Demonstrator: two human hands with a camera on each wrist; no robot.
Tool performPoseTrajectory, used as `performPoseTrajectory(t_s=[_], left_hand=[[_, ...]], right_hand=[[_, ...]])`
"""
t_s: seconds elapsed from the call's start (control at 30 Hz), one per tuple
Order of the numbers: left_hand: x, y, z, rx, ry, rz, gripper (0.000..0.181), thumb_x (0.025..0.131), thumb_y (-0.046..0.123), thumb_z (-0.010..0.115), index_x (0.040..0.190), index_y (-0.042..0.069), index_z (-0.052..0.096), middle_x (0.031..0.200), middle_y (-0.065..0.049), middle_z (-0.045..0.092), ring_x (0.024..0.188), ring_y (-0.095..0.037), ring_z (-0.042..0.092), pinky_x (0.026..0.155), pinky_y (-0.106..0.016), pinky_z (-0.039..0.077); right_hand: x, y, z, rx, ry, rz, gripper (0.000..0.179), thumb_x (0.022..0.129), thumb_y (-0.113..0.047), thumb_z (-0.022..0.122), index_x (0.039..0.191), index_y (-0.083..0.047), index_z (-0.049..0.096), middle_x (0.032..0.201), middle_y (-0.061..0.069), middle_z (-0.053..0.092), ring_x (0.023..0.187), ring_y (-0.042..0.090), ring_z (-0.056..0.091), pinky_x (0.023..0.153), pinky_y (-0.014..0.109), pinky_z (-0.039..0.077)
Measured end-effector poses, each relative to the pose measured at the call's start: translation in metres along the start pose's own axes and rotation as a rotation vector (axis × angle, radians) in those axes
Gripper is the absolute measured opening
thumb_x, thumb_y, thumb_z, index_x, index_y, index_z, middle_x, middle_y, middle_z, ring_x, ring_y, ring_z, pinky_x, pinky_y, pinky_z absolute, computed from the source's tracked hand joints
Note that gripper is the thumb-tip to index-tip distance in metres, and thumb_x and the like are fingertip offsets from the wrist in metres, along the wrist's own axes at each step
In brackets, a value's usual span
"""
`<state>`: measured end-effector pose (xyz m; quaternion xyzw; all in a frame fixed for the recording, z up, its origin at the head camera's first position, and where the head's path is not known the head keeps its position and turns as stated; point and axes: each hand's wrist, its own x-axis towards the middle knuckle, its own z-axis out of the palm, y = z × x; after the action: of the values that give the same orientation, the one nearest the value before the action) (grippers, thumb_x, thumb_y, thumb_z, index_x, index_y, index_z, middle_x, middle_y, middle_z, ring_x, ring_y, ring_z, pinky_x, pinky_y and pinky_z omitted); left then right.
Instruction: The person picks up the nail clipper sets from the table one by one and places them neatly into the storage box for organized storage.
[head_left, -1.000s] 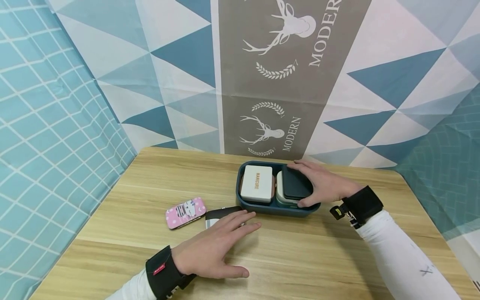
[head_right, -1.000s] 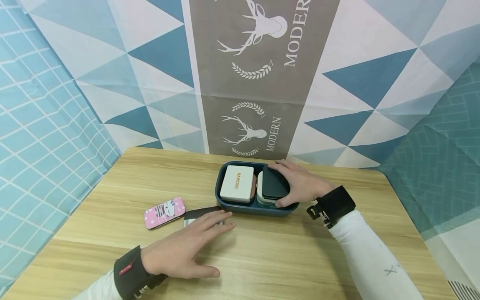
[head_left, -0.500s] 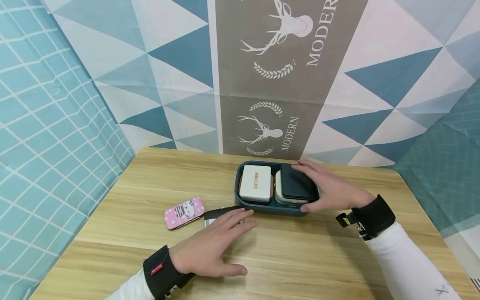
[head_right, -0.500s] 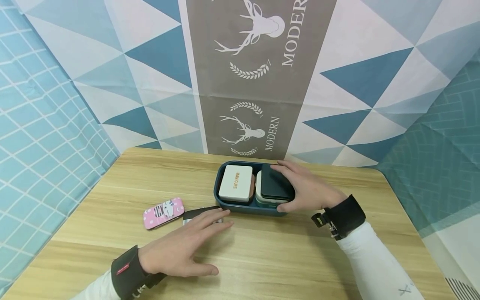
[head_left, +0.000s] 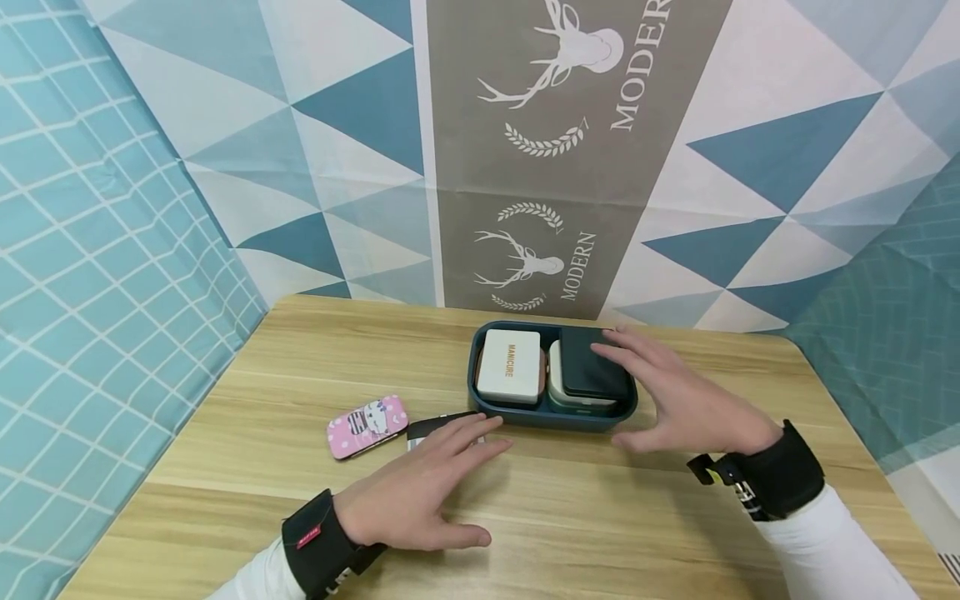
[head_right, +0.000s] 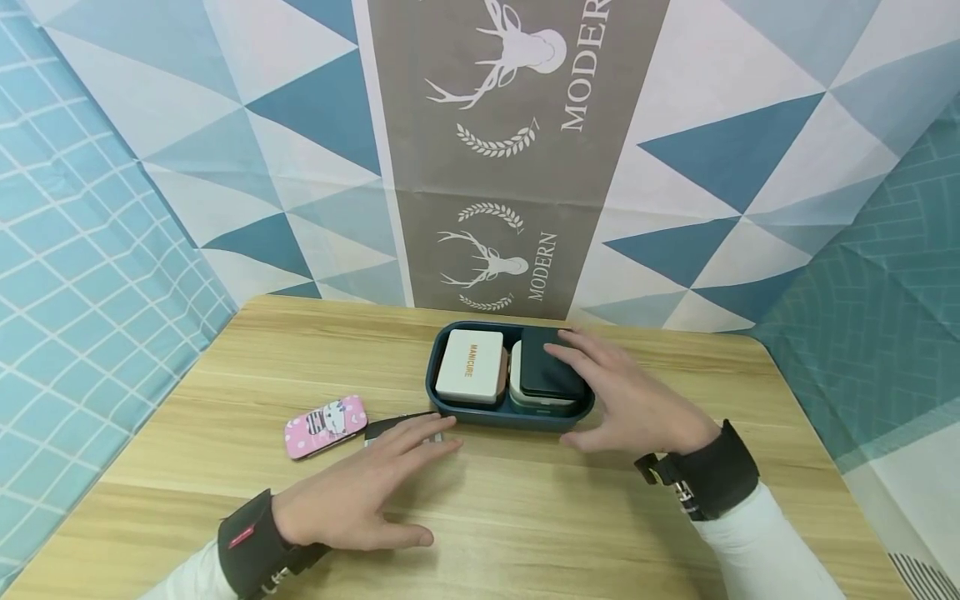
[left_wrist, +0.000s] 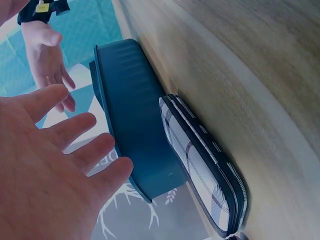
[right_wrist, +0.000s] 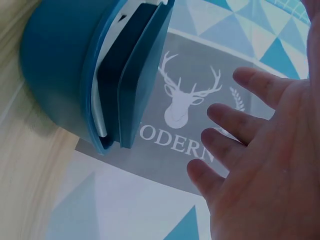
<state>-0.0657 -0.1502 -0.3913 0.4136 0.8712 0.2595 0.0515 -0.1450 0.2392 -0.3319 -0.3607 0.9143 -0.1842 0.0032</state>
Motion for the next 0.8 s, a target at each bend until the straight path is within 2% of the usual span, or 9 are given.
performPoseTrajectory(t_s=[0.1,0.23,0.4,0.63,0.8], left_hand=[[0.0,0.0,-0.001,0.007,0.006,-0.003,0.1,0.087,0.057,0.083,0.168,0.038,0.027,0.176,0.008,0.016,0.159,-0.017,0.019,0.122,-0.052,0.034],[0.0,0.0,-0.002,0.01,0.014,0.001,0.101,0.087,0.055,0.085,0.168,0.037,0.027,0.176,0.002,0.019,0.159,-0.018,0.02,0.123,-0.051,0.034],[0.0,0.0,-0.002,0.029,0.024,0.007,0.101,0.087,0.056,0.084,0.168,0.034,0.028,0.175,-0.002,0.023,0.159,-0.02,0.021,0.122,-0.051,0.035],[0.0,-0.001,-0.002,0.041,0.029,0.01,0.102,0.087,0.056,0.084,0.169,0.034,0.028,0.174,-0.001,0.023,0.159,-0.021,0.021,0.122,-0.051,0.035],[0.0,-0.001,-0.003,0.047,0.036,0.007,0.103,0.086,0.055,0.085,0.169,0.033,0.028,0.174,0.003,0.022,0.158,-0.021,0.023,0.123,-0.051,0.033]], right_hand=[[-0.006,-0.004,0.002,-0.006,0.016,-0.012,0.111,0.079,-0.05,0.092,0.168,-0.028,0.03,0.174,0.008,0.02,0.157,0.036,0.024,0.11,0.068,0.04],[-0.014,-0.009,0.005,-0.019,0.044,-0.028,0.109,0.081,-0.052,0.091,0.168,-0.03,0.029,0.175,0.007,0.02,0.158,0.033,0.024,0.111,0.066,0.04],[-0.023,-0.014,0.009,-0.033,0.06,-0.038,0.106,0.082,-0.046,0.091,0.168,-0.027,0.032,0.174,0.005,0.021,0.157,0.032,0.026,0.111,0.065,0.04],[-0.038,-0.02,0.017,-0.05,0.09,-0.044,0.102,0.084,-0.044,0.09,0.167,-0.027,0.033,0.172,0.004,0.028,0.154,0.028,0.031,0.109,0.055,0.043],[-0.046,-0.024,0.024,-0.029,0.077,-0.018,0.098,0.085,-0.04,0.09,0.166,-0.027,0.036,0.17,0.001,0.031,0.152,0.025,0.033,0.108,0.055,0.045]])
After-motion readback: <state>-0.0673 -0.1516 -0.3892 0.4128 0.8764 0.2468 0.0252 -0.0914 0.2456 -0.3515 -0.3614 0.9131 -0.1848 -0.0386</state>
